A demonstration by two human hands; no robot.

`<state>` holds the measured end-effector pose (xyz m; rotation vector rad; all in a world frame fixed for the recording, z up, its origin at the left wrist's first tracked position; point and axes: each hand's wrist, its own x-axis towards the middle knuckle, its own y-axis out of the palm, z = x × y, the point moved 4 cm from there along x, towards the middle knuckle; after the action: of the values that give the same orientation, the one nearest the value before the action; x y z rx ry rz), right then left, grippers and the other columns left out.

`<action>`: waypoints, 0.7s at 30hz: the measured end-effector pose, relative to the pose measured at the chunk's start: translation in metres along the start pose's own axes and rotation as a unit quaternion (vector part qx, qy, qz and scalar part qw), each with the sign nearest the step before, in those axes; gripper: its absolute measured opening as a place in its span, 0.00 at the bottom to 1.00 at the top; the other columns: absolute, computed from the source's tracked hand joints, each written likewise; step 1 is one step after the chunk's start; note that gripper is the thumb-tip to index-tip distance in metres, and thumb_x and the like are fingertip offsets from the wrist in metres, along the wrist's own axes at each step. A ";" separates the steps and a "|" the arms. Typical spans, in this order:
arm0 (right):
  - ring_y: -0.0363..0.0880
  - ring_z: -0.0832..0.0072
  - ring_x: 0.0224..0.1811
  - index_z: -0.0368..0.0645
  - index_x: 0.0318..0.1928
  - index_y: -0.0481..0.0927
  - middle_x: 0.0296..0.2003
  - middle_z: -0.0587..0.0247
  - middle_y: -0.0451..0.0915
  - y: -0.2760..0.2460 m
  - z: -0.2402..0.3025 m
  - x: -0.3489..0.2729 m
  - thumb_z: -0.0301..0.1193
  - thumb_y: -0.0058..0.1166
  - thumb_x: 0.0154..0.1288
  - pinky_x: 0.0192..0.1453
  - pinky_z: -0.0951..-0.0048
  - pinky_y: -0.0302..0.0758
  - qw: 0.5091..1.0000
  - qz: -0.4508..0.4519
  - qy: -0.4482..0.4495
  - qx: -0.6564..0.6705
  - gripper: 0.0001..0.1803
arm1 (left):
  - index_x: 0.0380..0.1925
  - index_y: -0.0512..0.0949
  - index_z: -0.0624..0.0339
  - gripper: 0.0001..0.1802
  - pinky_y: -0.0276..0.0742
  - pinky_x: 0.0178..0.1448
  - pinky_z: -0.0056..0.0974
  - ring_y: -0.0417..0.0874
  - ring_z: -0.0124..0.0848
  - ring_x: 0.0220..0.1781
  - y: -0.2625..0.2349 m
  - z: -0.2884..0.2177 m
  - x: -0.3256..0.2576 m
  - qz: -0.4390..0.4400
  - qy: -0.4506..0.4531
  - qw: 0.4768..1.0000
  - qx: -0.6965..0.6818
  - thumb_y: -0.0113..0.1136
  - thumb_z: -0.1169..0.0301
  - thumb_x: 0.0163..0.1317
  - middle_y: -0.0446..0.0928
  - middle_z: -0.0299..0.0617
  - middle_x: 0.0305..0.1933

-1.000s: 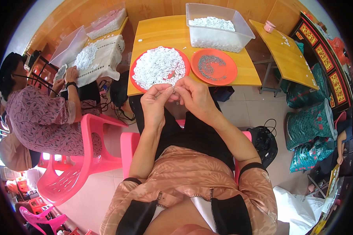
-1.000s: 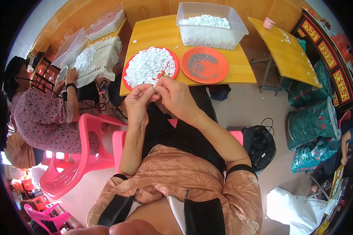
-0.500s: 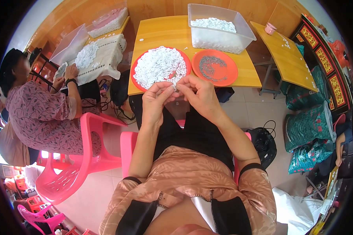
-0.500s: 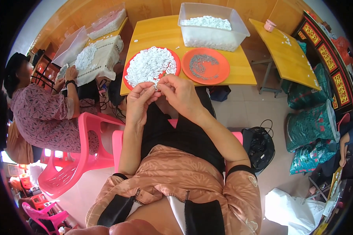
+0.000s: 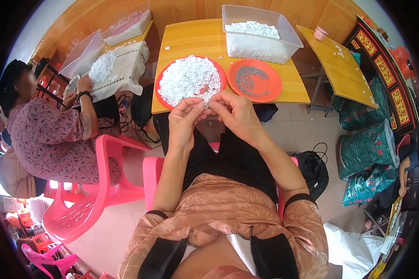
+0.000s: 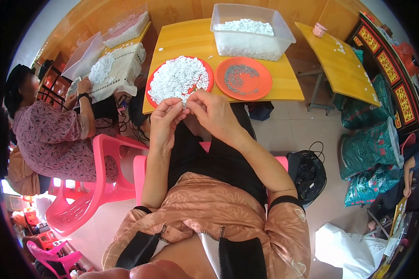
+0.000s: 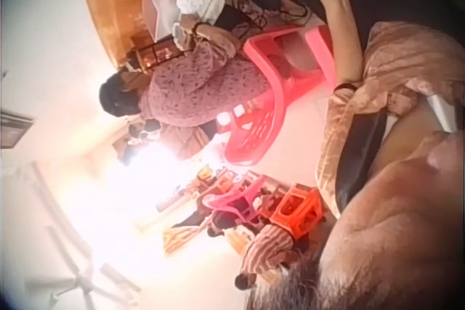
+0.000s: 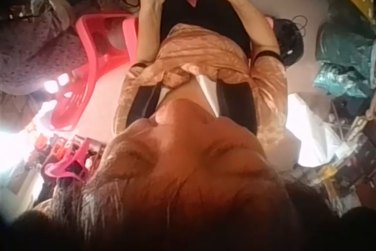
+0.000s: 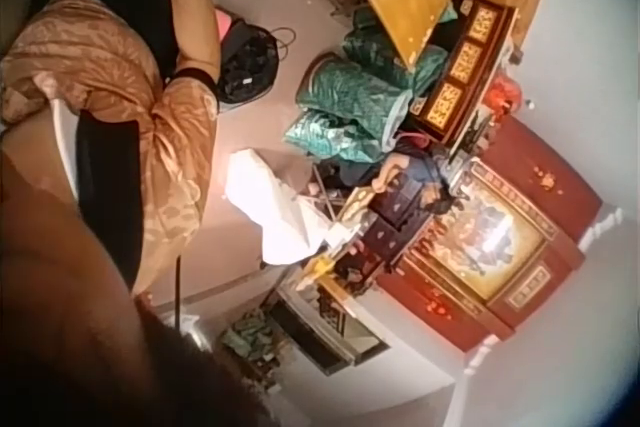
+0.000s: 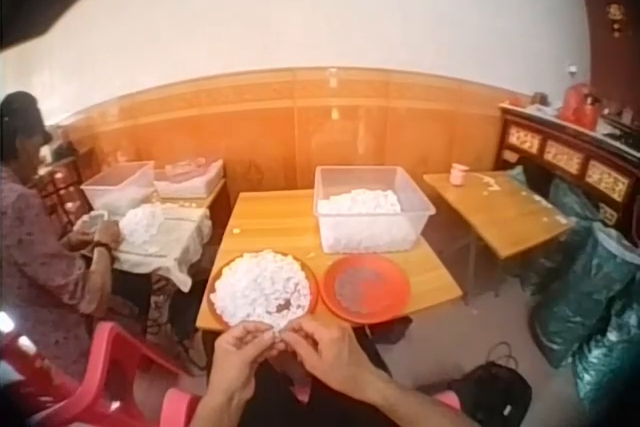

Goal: Assembling small white plastic components by inserting tiny metal parts into them.

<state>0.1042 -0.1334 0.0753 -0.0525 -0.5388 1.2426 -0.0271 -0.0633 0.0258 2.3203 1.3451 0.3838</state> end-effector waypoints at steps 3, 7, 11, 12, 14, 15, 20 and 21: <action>0.80 0.70 0.24 0.34 0.34 0.77 0.24 0.55 0.80 0.000 0.001 0.000 0.27 0.53 0.61 0.29 0.72 0.73 1.000 0.000 -0.011 -0.006 0.07 | 0.39 0.75 0.65 0.07 0.79 0.39 0.27 0.83 0.28 0.34 0.000 0.001 0.001 0.000 0.001 1.000 -0.007 0.57 0.78 0.60 0.80 0.42 0.35; 0.80 0.69 0.24 0.34 0.33 0.76 0.24 0.54 0.79 0.000 0.002 0.001 0.27 0.53 0.61 0.29 0.72 0.73 1.000 -0.003 -0.013 -0.010 0.07 | 0.39 0.75 0.66 0.07 0.79 0.39 0.27 0.83 0.28 0.34 0.000 0.001 0.001 -0.003 0.002 1.000 0.001 0.57 0.77 0.61 0.80 0.42 0.35; 0.80 0.67 0.24 0.35 0.33 0.76 0.24 0.54 0.79 0.000 0.001 0.001 0.27 0.53 0.61 0.28 0.71 0.73 1.000 -0.005 -0.015 -0.015 0.07 | 0.40 0.76 0.66 0.08 0.79 0.39 0.27 0.83 0.28 0.34 0.000 0.002 0.002 0.000 -0.006 1.000 0.011 0.57 0.77 0.61 0.80 0.42 0.35; 0.80 0.67 0.24 0.35 0.33 0.75 0.23 0.54 0.79 0.000 0.000 0.001 0.27 0.53 0.61 0.28 0.71 0.73 1.000 -0.006 -0.019 -0.017 0.07 | 0.40 0.76 0.66 0.08 0.79 0.39 0.27 0.83 0.28 0.34 0.000 0.002 0.002 0.001 -0.006 1.000 0.011 0.57 0.77 0.61 0.80 0.42 0.35; 0.80 0.66 0.24 0.35 0.33 0.75 0.23 0.54 0.79 0.001 -0.001 0.001 0.27 0.53 0.61 0.28 0.71 0.73 0.999 -0.007 -0.024 -0.019 0.07 | 0.41 0.76 0.66 0.09 0.79 0.38 0.27 0.83 0.28 0.34 -0.001 0.004 0.003 0.007 -0.023 1.000 0.015 0.57 0.76 0.62 0.80 0.42 0.35; 0.80 0.66 0.24 0.35 0.32 0.75 0.23 0.53 0.79 0.001 -0.001 0.001 0.27 0.53 0.61 0.28 0.70 0.73 0.999 -0.008 -0.027 -0.019 0.07 | 0.41 0.76 0.66 0.09 0.79 0.38 0.27 0.83 0.28 0.34 -0.002 0.005 0.003 0.007 -0.022 1.000 0.015 0.57 0.76 0.62 0.80 0.42 0.35; 0.78 0.82 0.23 0.33 0.35 0.76 0.25 0.62 0.80 0.001 -0.003 0.001 0.26 0.52 0.63 0.27 0.79 0.73 0.998 0.003 -0.043 -0.042 0.07 | 0.41 0.76 0.65 0.08 0.79 0.38 0.27 0.83 0.27 0.33 -0.002 0.007 0.003 0.013 -0.031 0.999 0.008 0.56 0.75 0.62 0.81 0.41 0.36; 0.78 0.81 0.24 0.34 0.35 0.76 0.24 0.62 0.80 0.001 -0.003 0.001 0.26 0.52 0.63 0.27 0.79 0.73 0.998 0.000 -0.042 -0.044 0.06 | 0.41 0.76 0.65 0.08 0.79 0.38 0.27 0.83 0.27 0.33 -0.001 0.006 0.003 0.014 -0.031 0.999 0.008 0.56 0.75 0.62 0.81 0.41 0.36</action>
<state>0.1046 -0.1317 0.0723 -0.0742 -0.6654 1.2244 -0.0238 -0.0615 0.0197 2.3464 1.2915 0.3087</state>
